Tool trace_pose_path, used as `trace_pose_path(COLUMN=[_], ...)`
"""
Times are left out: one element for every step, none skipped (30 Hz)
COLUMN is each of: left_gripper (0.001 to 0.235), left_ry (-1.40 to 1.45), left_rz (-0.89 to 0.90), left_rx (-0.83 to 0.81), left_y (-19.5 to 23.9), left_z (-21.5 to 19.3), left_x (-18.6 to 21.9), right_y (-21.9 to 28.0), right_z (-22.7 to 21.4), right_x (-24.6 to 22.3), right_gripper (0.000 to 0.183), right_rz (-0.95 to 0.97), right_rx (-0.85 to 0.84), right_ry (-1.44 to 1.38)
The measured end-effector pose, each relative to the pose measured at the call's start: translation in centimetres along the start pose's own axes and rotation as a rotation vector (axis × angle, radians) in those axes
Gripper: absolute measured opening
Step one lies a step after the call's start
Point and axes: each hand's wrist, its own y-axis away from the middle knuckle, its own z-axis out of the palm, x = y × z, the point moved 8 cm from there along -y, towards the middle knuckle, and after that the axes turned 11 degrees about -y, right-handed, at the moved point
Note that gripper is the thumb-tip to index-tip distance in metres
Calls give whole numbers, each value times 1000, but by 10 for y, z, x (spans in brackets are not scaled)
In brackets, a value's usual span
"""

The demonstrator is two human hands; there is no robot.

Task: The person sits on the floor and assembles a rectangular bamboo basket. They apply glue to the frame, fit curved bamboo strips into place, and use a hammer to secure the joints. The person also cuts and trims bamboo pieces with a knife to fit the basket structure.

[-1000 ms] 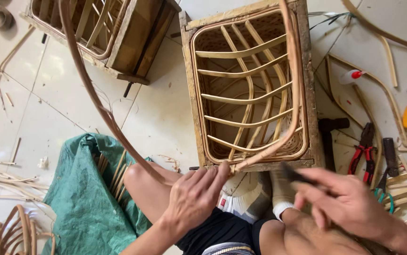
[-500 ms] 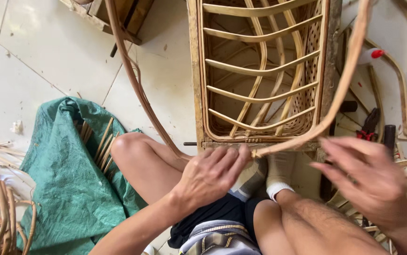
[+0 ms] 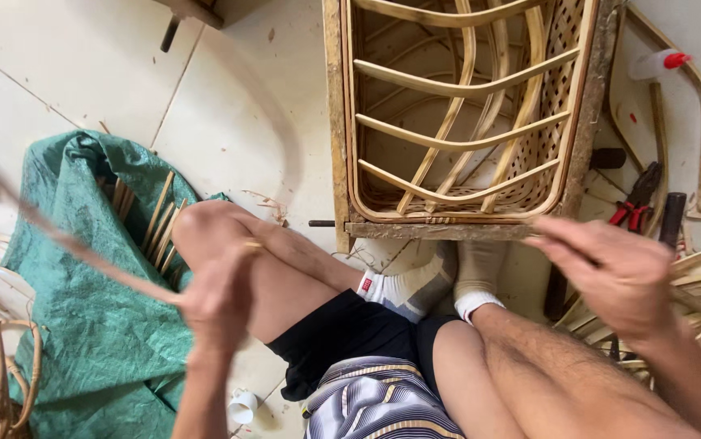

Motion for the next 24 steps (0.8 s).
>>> trace_pose_path(left_gripper=[17,18,20,30,40,51,51,50,50,49,49,49,49,49,49,53,55,57,57,58,58,57,57,56], left_ry=[-48,-135,-221,-305,-389,-468,-435,-327,-207,-33,137,289,404,492,551,547,555,562,546,531,515,494,472,449], left_rz=[-82,-186,-291,-289,-287,-281,-291,-292,-277,-245,-204,-155,-90,-25,40,112,161,211,212,216,220,223,227,229], left_rx=[3,-58,-119,-24,71,168,253,327,385,388,368,317,241,165,86,16,-17,-51,-63,-74,-86,-88,-90,-91], left_y=[4,8,13,15,16,15,13,18,21,22,20,16,11,8,7,6,6,7,7,7,7,8,9,10], left_z=[1,4,7,-2,-14,-24,-31,-37,-39,-34,-24,-10,5,21,36,49,59,68,73,78,82,85,87,89], left_x=[-26,-51,-68,-70,-67,-57,-47,-28,-5,22,54,88,124,156,185,210,228,241,246,250,253,253,254,253], right_y=[0,-1,-2,-3,-2,-3,-5,-4,-2,-4,-5,-6,-7,-5,-4,-3,-3,-3,-4,-5,-6,-7,-7,-7], right_z=[13,22,30,35,39,41,43,44,46,49,50,52,53,53,54,54,53,54,54,54,53,53,54,55], right_x=[-3,-4,-6,-7,-8,-10,-11,-14,-17,-20,-21,-22,-22,-23,-23,-23,-22,-21,-21,-20,-19,-19,-20,-22], right_gripper=[21,22,22,23,22,22,22,21,21,21,21,21,21,22,22,22,22,22,22,22,21,21,22,22], right_rz=[-52,-74,-96,-116,-127,-137,-147,-175,-202,-239,-255,-266,-278,-297,-316,-338,-342,-346,-350,-351,-352,-352,-370,-390], right_rx=[-39,-35,-30,-19,1,24,46,47,48,54,47,42,36,21,5,-10,-16,-21,-25,-27,-30,-35,-48,-61], right_ry=[110,145,179,216,218,225,232,255,277,296,305,314,322,323,324,325,332,338,343,346,350,351,364,375])
